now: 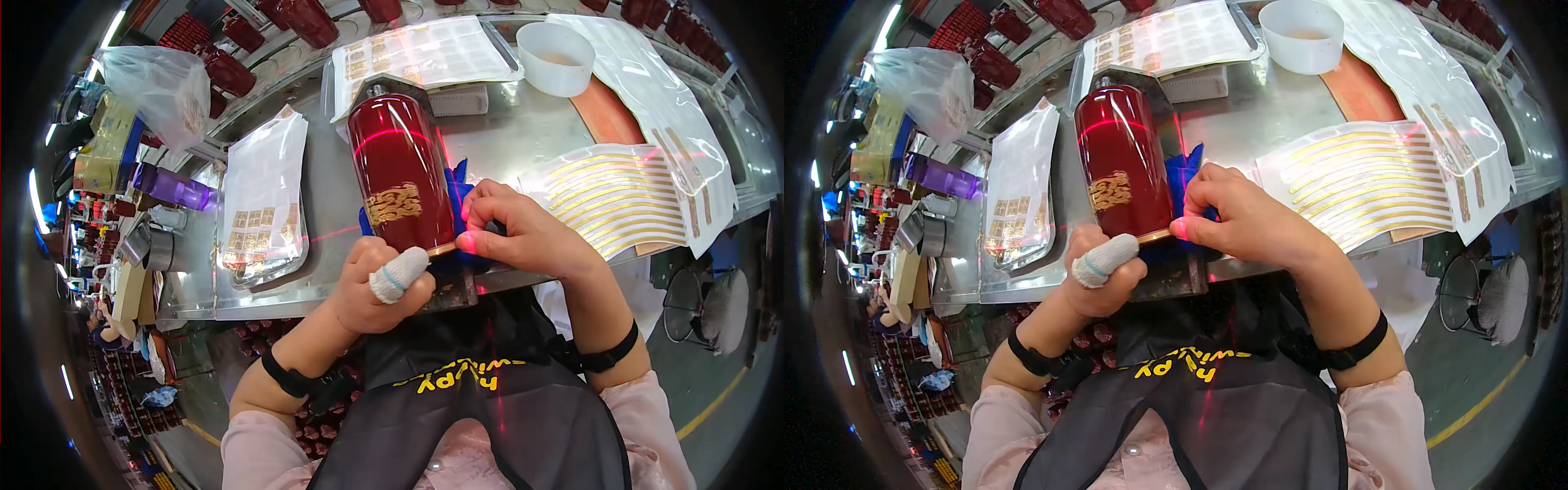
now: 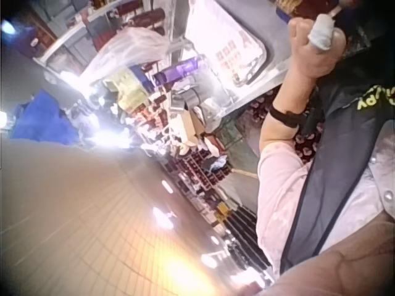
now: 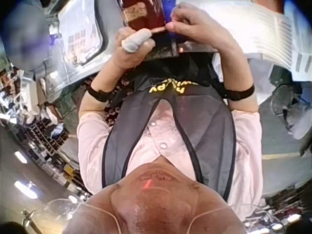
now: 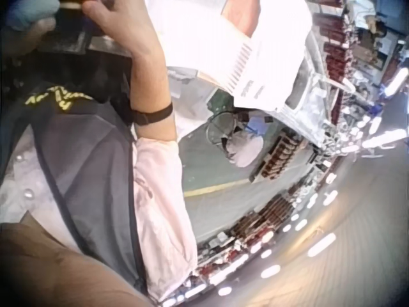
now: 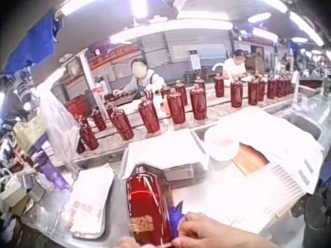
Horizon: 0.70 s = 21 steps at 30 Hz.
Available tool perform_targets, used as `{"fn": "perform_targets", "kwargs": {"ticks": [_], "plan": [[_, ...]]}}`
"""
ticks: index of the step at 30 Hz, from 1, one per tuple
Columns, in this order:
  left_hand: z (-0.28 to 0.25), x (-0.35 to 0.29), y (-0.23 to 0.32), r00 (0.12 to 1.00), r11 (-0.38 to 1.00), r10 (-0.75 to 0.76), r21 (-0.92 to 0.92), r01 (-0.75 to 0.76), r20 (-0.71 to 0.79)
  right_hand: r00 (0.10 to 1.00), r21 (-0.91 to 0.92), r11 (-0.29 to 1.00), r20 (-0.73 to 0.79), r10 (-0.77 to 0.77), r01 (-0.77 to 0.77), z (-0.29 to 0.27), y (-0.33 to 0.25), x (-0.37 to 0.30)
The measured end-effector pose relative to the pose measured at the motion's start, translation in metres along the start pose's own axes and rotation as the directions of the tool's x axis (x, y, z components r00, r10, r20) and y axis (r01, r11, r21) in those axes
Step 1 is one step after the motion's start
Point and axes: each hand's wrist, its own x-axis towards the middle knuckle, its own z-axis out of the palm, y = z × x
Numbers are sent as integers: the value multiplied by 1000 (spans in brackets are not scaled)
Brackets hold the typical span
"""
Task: Manually applying decorative labels and neck seals to red ceramic liquor bottles at an assembly line bench.
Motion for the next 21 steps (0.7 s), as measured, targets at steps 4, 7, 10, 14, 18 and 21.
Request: {"fn": "perform_targets", "kwargs": {"ticks": [4,7,10,14,18,21], "plan": [[-2,11,2,1000,998,26,61,-26,-12,996,-21,997,-48,-73,72,1,4,0],[1,19,-2,991,986,135,97,-134,-3,995,-38,996,-53,-79,77,1,3,1],[2,15,-2,993,993,116,32,-115,-16,998,-41,998,-38,-49,47,0,0,0],[-5,6,1,1000,1000,-7,-4,7,22,1000,-36,999,-17,-4,4,1,-2,2],[-4,17,1,997,996,69,56,-68,-15,999,-45,999,-26,-21,20,1,3,1],[3,22,-5,986,985,163,53,-162,-20,998,-10,999,-43,-42,41,2,4,-1]]}}
